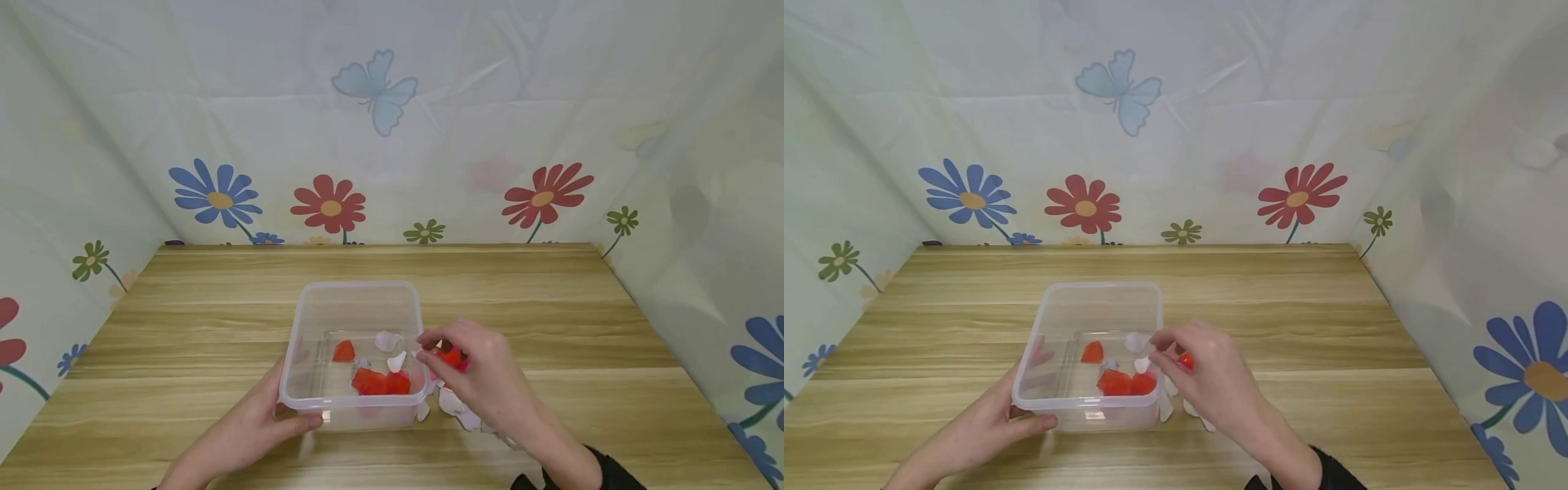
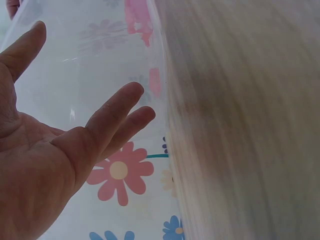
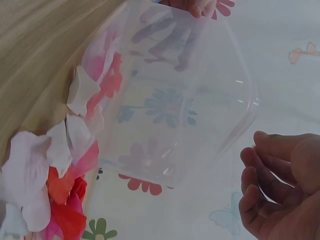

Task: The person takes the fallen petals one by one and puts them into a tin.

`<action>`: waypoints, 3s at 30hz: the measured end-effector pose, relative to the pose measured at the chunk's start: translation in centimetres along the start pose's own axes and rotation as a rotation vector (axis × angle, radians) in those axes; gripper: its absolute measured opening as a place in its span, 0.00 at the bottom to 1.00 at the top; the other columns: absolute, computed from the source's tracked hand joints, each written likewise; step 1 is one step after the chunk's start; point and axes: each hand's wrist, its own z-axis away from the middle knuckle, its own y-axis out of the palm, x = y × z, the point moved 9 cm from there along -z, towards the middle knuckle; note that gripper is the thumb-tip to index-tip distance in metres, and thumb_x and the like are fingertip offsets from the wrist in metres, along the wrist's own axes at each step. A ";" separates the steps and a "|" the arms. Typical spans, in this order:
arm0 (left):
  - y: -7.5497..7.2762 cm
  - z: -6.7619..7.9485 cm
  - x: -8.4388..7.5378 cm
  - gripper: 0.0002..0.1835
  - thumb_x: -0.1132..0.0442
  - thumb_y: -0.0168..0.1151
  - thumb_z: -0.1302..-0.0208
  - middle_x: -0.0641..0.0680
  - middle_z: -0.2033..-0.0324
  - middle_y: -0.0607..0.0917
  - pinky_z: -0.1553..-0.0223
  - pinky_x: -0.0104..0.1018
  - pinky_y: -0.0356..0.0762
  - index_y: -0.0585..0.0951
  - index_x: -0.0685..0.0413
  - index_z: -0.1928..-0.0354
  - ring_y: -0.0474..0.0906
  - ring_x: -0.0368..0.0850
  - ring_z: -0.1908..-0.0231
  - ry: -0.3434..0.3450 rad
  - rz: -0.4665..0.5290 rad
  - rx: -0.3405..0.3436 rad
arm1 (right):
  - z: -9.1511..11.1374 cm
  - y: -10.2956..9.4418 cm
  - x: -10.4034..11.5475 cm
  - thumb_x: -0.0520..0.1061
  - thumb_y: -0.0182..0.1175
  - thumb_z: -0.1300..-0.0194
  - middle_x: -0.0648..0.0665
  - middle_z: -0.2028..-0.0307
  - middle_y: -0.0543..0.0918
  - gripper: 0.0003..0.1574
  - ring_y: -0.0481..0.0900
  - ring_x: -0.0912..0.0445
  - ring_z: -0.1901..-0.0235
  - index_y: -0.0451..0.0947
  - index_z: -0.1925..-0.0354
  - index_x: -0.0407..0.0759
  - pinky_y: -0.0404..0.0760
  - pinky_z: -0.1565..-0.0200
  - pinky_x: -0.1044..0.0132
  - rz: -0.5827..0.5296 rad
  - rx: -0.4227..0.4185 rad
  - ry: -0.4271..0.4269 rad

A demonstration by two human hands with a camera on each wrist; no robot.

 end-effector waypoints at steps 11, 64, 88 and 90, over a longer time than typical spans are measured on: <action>0.1 0.0 0.4 0.57 0.56 0.77 0.39 0.53 0.26 0.64 0.43 0.40 0.77 0.47 0.27 0.19 0.73 0.56 0.39 -0.012 0.000 0.005 | 0.7 -1.6 -2.7 0.32 0.78 0.47 0.54 0.64 0.86 0.17 0.77 0.61 0.68 0.87 0.59 0.44 0.77 0.72 0.69 0.143 0.044 0.101; -0.1 0.1 0.1 0.55 0.55 0.77 0.39 0.55 0.28 0.65 0.43 0.41 0.76 0.49 0.29 0.19 0.73 0.57 0.39 0.008 -0.017 0.001 | 6.6 0.9 -13.8 0.30 0.64 0.48 0.52 0.81 0.74 0.15 0.71 0.56 0.79 0.75 0.79 0.47 0.71 0.76 0.62 0.291 0.678 0.612; -0.1 -0.1 0.0 0.57 0.57 0.76 0.38 0.54 0.25 0.63 0.43 0.42 0.76 0.46 0.27 0.18 0.73 0.57 0.37 0.028 -0.022 -0.001 | 2.7 -2.0 -10.3 0.34 0.73 0.39 0.54 0.74 0.81 0.06 0.76 0.57 0.72 0.86 0.67 0.44 0.79 0.71 0.66 0.181 0.427 0.491; -0.1 0.0 -0.1 0.57 0.56 0.76 0.38 0.54 0.25 0.63 0.42 0.42 0.76 0.46 0.27 0.19 0.72 0.57 0.37 0.030 -0.026 -0.001 | 2.4 -2.4 -10.0 0.34 0.73 0.40 0.54 0.74 0.81 0.06 0.75 0.57 0.73 0.86 0.67 0.43 0.78 0.72 0.66 0.189 0.390 0.468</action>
